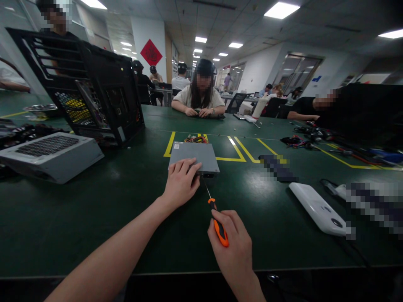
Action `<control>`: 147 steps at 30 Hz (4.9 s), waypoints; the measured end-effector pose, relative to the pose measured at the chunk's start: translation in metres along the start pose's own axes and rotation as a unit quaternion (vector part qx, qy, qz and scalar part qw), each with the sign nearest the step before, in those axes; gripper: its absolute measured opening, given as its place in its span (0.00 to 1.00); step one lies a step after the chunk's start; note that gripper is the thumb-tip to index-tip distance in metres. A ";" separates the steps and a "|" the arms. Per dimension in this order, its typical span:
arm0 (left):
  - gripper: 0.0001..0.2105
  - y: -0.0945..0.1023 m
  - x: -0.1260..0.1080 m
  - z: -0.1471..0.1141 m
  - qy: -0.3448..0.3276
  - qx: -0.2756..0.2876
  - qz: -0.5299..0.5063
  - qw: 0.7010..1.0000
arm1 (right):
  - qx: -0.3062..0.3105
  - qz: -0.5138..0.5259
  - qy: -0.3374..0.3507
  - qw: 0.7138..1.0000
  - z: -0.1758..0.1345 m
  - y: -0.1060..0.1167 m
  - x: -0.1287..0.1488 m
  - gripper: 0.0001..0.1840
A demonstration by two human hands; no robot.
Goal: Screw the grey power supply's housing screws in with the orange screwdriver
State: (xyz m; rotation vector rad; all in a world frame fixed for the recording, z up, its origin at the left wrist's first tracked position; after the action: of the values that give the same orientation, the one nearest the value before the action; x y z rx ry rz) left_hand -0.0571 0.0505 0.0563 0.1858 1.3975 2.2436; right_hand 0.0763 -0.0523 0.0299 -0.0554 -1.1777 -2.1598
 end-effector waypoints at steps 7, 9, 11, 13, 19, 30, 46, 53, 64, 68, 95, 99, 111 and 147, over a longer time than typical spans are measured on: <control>0.16 -0.001 0.001 0.000 0.003 -0.003 -0.004 1.000 | 0.043 -0.055 0.002 0.998 0.004 -0.003 0.005 0.12; 0.16 -0.001 0.001 0.000 0.001 -0.005 -0.005 1.000 | 0.051 -0.037 -0.003 0.998 0.005 -0.002 0.005 0.10; 0.16 -0.001 0.001 0.000 0.000 -0.005 -0.006 1.000 | 0.070 0.014 -0.023 0.997 0.004 -0.001 0.003 0.08; 0.16 0.000 0.001 0.000 -0.001 -0.004 -0.006 1.000 | 0.089 0.084 -0.052 0.991 0.003 -0.003 0.000 0.15; 0.16 0.000 0.000 0.000 -0.002 0.000 -0.006 1.000 | 0.033 0.040 -0.026 0.998 -0.001 -0.001 -0.003 0.10; 0.16 -0.001 0.001 0.000 0.000 0.002 -0.004 1.000 | 0.010 0.027 0.015 0.999 -0.002 0.005 0.003 0.11; 0.16 -0.001 0.000 0.000 0.002 -0.002 -0.008 1.000 | -0.004 0.015 -0.016 1.000 0.000 0.004 0.000 0.10; 0.16 -0.001 0.000 0.000 0.002 -0.002 -0.011 1.000 | -0.011 0.032 -0.005 0.999 0.000 0.009 0.002 0.09; 0.16 -0.001 0.000 0.000 0.004 -0.007 -0.010 1.000 | 0.006 0.037 0.005 0.999 0.002 0.006 0.004 0.10; 0.16 -0.002 0.000 0.000 0.001 -0.001 -0.008 1.000 | -0.003 0.031 0.003 1.000 0.002 0.008 0.003 0.09; 0.16 0.000 0.000 0.001 0.002 -0.009 -0.014 1.000 | -0.097 -0.031 0.011 0.995 0.001 0.015 0.003 0.15; 0.16 0.002 -0.001 0.000 -0.001 -0.015 -0.019 1.000 | -0.118 -0.032 0.020 0.992 -0.001 0.016 0.004 0.15; 0.13 -0.044 -0.010 -0.010 0.194 0.226 -0.544 0.784 | -0.110 -0.034 0.039 0.993 0.011 0.025 0.012 0.17; 0.11 -0.061 -0.007 -0.004 0.198 0.230 -0.752 0.585 | -0.018 0.079 -0.075 0.994 -0.007 0.002 0.007 0.17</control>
State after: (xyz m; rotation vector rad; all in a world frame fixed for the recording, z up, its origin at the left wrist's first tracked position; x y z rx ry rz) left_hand -0.0324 0.0659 0.0020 -1.0291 1.3394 0.4403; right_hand 0.0738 -0.0624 0.0292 -0.3216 -1.1767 -2.0664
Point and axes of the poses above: each hand's wrist, its own z-axis towards the middle knuckle, its own y-axis out of the back of the hand, x = y × z, the point moved 5 cm from there along z, towards the middle knuckle, and after that the axes turned 13 degrees about x, right-handed, at the moved point
